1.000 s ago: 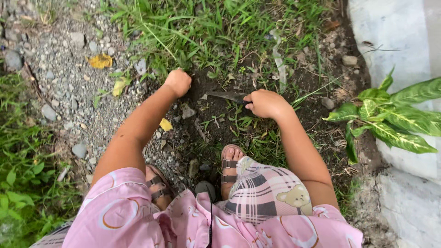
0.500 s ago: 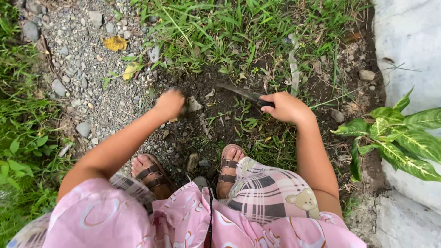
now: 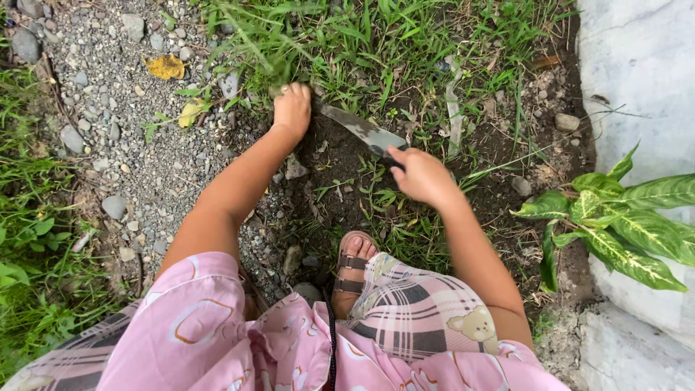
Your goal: The person pulls weeds and digs in the soil around a plant using a hand trowel and their hands.
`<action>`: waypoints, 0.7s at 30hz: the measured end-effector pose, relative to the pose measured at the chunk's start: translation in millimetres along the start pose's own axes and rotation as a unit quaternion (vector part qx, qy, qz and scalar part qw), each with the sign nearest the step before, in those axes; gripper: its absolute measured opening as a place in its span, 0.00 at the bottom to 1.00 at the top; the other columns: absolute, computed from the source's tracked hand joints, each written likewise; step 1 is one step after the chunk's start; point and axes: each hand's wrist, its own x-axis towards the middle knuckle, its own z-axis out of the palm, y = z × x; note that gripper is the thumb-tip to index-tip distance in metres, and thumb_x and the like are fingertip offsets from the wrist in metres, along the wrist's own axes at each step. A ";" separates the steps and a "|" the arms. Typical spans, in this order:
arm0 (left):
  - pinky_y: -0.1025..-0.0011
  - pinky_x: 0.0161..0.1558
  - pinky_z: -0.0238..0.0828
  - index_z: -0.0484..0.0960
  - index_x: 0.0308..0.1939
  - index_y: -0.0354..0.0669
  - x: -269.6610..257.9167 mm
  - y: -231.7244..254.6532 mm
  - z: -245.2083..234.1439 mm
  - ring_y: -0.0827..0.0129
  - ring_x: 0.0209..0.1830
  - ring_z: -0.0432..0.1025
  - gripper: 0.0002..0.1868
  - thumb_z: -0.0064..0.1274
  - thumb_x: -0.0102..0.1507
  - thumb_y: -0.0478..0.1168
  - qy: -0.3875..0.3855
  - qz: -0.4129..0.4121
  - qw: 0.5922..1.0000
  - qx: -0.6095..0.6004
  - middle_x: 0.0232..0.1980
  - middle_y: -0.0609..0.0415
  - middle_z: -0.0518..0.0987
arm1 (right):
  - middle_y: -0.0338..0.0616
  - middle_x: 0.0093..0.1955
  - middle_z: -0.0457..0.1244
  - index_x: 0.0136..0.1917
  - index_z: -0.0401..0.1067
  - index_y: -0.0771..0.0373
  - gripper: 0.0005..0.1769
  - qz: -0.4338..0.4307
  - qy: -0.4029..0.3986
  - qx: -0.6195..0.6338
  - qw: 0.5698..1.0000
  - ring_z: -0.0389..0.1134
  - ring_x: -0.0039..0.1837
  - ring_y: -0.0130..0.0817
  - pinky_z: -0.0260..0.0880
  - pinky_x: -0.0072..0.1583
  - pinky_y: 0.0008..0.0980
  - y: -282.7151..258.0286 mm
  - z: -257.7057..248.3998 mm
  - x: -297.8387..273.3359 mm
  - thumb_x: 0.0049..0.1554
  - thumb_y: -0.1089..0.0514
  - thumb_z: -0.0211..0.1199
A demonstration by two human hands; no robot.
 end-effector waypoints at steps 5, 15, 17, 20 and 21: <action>0.68 0.30 0.79 0.81 0.50 0.30 10.9 -1.5 21.0 0.58 0.41 0.76 0.16 0.47 0.66 0.39 -0.096 0.042 0.992 0.068 0.48 0.42 0.77 | 0.56 0.53 0.67 0.72 0.69 0.53 0.25 0.023 -0.019 -0.072 0.997 0.72 0.50 0.50 0.74 0.53 0.48 -24.5 19.8 22.6 0.61 0.59 0.56; 0.55 0.47 0.78 0.86 0.38 0.40 -41.1 -27.9 -9.2 0.48 0.45 0.80 0.13 0.45 0.62 0.38 -0.193 0.137 0.965 -0.109 0.42 0.41 0.84 | 0.59 0.45 0.64 0.73 0.65 0.71 0.35 -0.086 0.094 -0.206 0.970 0.70 0.40 0.50 0.73 0.36 0.41 -39.2 120.4 57.3 0.52 0.67 0.60; 0.52 0.44 0.78 0.85 0.37 0.39 -68.4 -30.2 -1.3 0.46 0.40 0.80 0.11 0.46 0.61 0.37 -0.145 0.101 0.969 -0.173 0.39 0.39 0.84 | 0.59 0.45 0.63 0.73 0.64 0.70 0.38 -0.086 0.115 -0.191 0.971 0.70 0.40 0.51 0.73 0.37 0.41 -32.2 134.3 64.2 0.49 0.67 0.61; 0.48 0.40 0.77 0.84 0.41 0.38 -113.7 -36.4 6.2 0.42 0.38 0.79 0.12 0.45 0.59 0.33 -0.143 0.038 0.961 -0.232 0.38 0.35 0.83 | 0.58 0.46 0.64 0.78 0.60 0.67 0.43 -0.083 0.066 -0.188 0.976 0.68 0.34 0.43 0.68 0.34 0.35 -11.0 133.2 70.9 0.48 0.67 0.61; 0.50 0.44 0.78 0.85 0.39 0.38 -132.3 -37.2 5.7 0.44 0.41 0.80 0.11 0.46 0.61 0.35 -0.187 0.028 0.958 -0.214 0.40 0.36 0.83 | 0.38 0.57 0.61 0.78 0.57 0.64 0.36 -0.019 0.011 0.040 0.999 0.63 0.32 0.36 0.65 0.32 0.30 -4.5 128.9 78.5 0.56 0.65 0.56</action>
